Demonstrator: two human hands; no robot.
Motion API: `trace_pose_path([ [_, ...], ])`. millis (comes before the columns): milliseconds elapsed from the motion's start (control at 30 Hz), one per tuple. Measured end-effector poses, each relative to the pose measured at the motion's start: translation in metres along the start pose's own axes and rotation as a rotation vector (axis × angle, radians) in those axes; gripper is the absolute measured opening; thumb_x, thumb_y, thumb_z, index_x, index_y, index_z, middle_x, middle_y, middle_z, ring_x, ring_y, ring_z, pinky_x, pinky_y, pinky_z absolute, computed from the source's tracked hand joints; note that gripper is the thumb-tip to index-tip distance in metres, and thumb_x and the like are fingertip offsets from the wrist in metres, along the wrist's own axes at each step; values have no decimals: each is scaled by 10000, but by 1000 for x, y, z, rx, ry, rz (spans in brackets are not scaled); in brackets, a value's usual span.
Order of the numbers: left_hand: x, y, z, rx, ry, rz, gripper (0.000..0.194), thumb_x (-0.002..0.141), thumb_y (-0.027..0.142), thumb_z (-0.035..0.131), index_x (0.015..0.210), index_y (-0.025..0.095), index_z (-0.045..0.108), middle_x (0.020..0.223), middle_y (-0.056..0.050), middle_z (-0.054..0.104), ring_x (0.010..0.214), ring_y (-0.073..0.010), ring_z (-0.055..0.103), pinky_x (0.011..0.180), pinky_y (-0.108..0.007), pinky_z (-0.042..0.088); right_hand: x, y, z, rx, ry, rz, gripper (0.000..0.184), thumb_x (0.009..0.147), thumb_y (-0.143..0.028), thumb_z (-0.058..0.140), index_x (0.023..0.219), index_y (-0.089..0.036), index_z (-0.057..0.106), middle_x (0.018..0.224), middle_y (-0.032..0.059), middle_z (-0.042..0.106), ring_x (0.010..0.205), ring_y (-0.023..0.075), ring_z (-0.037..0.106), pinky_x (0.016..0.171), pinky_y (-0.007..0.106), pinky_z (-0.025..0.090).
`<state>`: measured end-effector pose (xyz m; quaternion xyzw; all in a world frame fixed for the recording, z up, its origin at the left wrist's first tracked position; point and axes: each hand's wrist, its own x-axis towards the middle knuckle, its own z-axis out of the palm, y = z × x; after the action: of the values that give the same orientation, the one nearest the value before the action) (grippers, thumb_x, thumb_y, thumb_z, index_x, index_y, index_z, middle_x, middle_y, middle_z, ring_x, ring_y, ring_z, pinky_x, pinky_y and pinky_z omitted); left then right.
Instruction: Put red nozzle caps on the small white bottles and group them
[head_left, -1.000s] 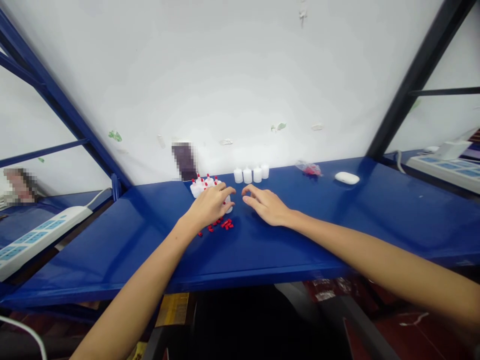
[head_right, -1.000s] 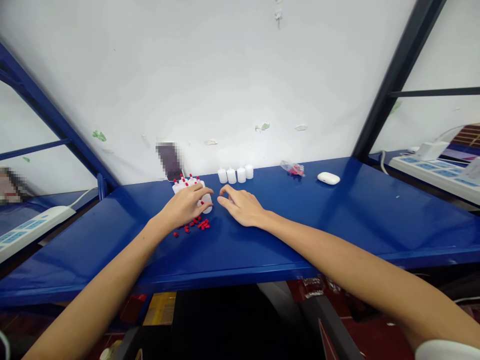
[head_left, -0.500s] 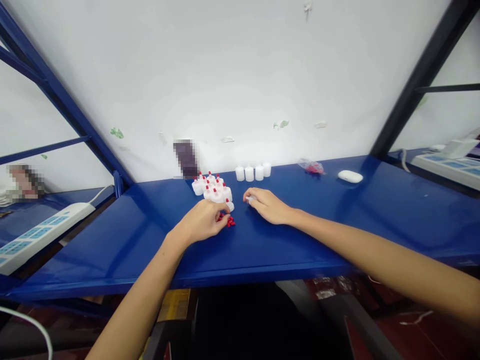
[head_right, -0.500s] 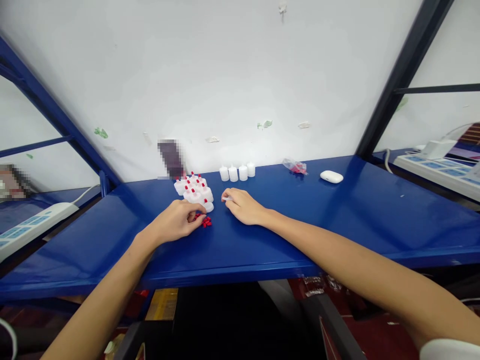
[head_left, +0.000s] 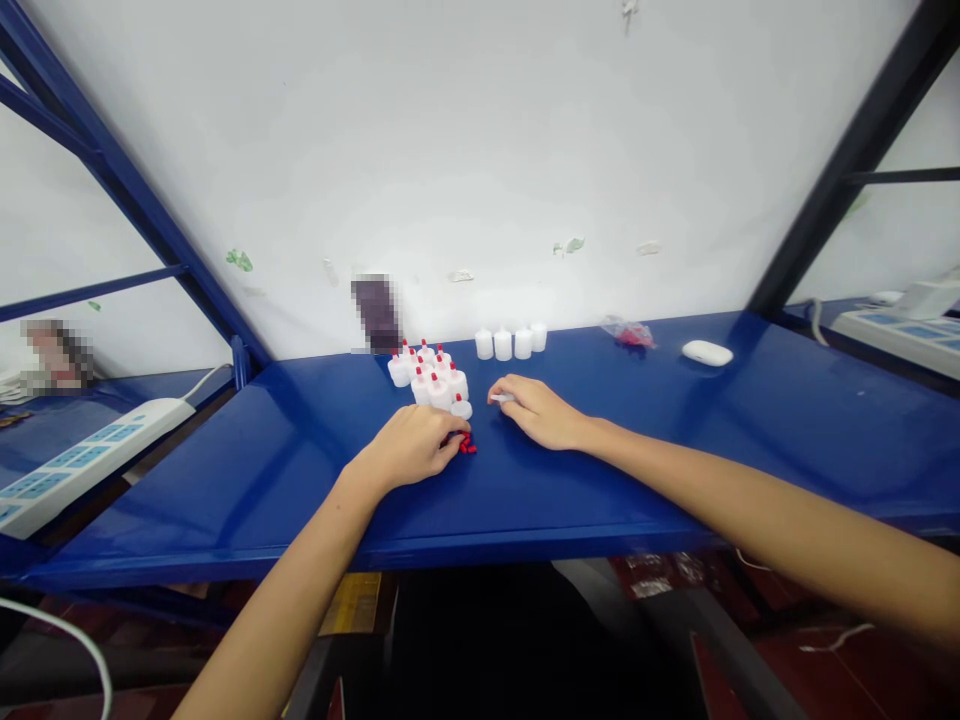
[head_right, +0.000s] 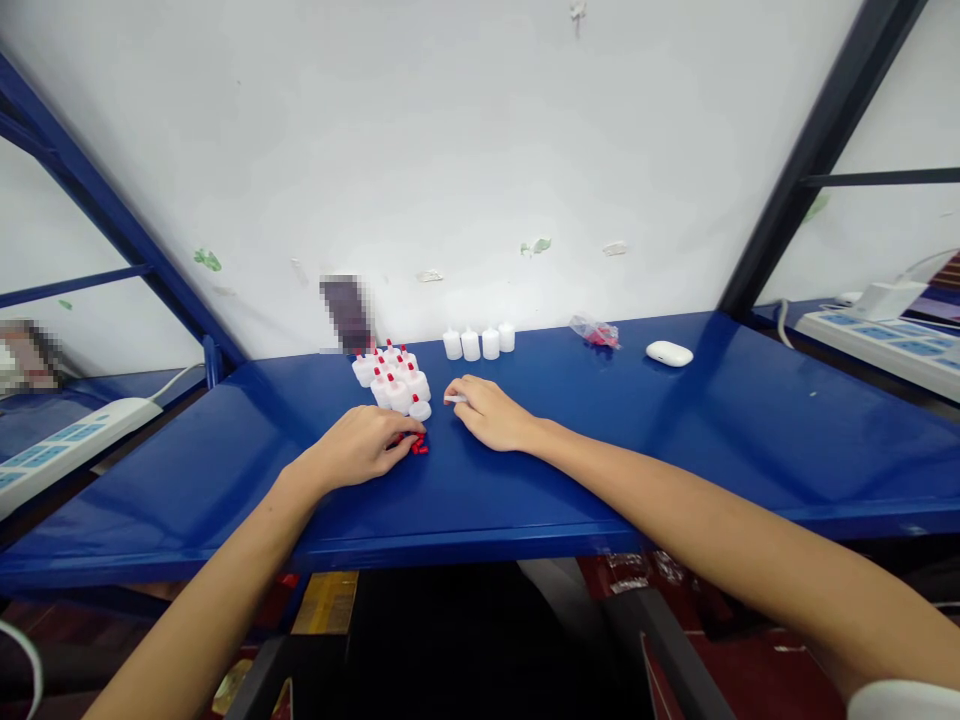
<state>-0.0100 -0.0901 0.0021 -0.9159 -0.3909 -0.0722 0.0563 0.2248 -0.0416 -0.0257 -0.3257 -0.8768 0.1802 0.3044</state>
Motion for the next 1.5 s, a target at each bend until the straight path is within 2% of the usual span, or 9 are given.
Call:
trace_pose_path([
  [200, 3, 4, -4, -17, 103, 30, 177, 922, 225, 550, 867, 180, 712, 836, -57, 647, 808, -189, 593, 758, -312, 402, 0, -12, -3, 91, 39, 41, 238, 900, -140, 370, 841, -162, 600, 877, 52, 602, 836, 178, 566, 823, 307, 411],
  [467, 5, 3, -3, -111, 119, 13, 151, 912, 215, 564, 869, 172, 702, 755, -22, 659, 724, -153, 573, 791, -326, 376, -2, -18, -2, 141, 16, 14, 198, 863, -143, 379, 795, -175, 563, 822, 31, 590, 778, 166, 540, 775, 299, 391],
  [567, 9, 9, -5, -292, 262, -56, 104, 865, 212, 616, 879, 176, 713, 574, 47, 532, 542, -95, 462, 661, -266, 377, -2, -22, -2, 266, -9, 13, 180, 849, -165, 379, 763, -183, 536, 762, 10, 547, 733, 157, 502, 742, 295, 383],
  [667, 19, 22, -7, -607, 468, -161, 124, 851, 264, 642, 891, 168, 710, 486, 88, 399, 452, -67, 368, 521, -219, 333, -1, -26, 2, 530, -42, 58, 155, 798, -180, 392, 702, -185, 514, 680, 1, 502, 663, 150, 466, 681, 291, 390],
  [767, 33, 38, -6, -908, 558, -213, 163, 854, 304, 648, 897, 150, 682, 499, 78, 464, 451, -71, 462, 484, -204, 381, 0, -27, 6, 860, -42, 124, 191, 776, -254, 395, 664, -182, 531, 650, 29, 531, 611, 166, 495, 620, 310, 438],
  [933, 51, 52, 0, -1199, 544, -197, 204, 846, 326, 672, 925, 140, 640, 566, 44, 567, 529, -129, 621, 547, -260, 541, 2, -28, 6, 1134, 67, 255, 408, 858, -442, 346, 619, -178, 545, 571, 53, 527, 497, 173, 496, 440, 297, 409],
  [1167, 52, 55, 6, -1345, 531, -160, 277, 840, 385, 698, 945, 155, 585, 611, 52, 547, 586, -142, 648, 595, -285, 571, 4, -22, 7, 1124, 136, 163, 371, 832, -420, 512, 554, -174, 513, 475, 4, 514, 394, 119, 460, 363, 239, 361],
  [1300, 50, 51, 7, -1305, 480, -130, 249, 877, 394, 659, 951, 165, 595, 651, 45, 517, 619, -139, 632, 629, -288, 546, 3, -22, 4, 1082, 133, 145, 266, 838, -367, 536, 661, -169, 539, 477, -23, 512, 365, 101, 437, 328, 211, 329],
  [1500, 47, 44, 7, -1026, 466, -89, 190, 899, 329, 628, 973, 157, 661, 755, 16, 461, 629, -96, 441, 570, -232, 380, 0, -29, -1, 1023, 75, 190, 129, 836, -328, 527, 819, -210, 479, 496, -65, 500, 362, 95, 416, 305, 179, 273],
])
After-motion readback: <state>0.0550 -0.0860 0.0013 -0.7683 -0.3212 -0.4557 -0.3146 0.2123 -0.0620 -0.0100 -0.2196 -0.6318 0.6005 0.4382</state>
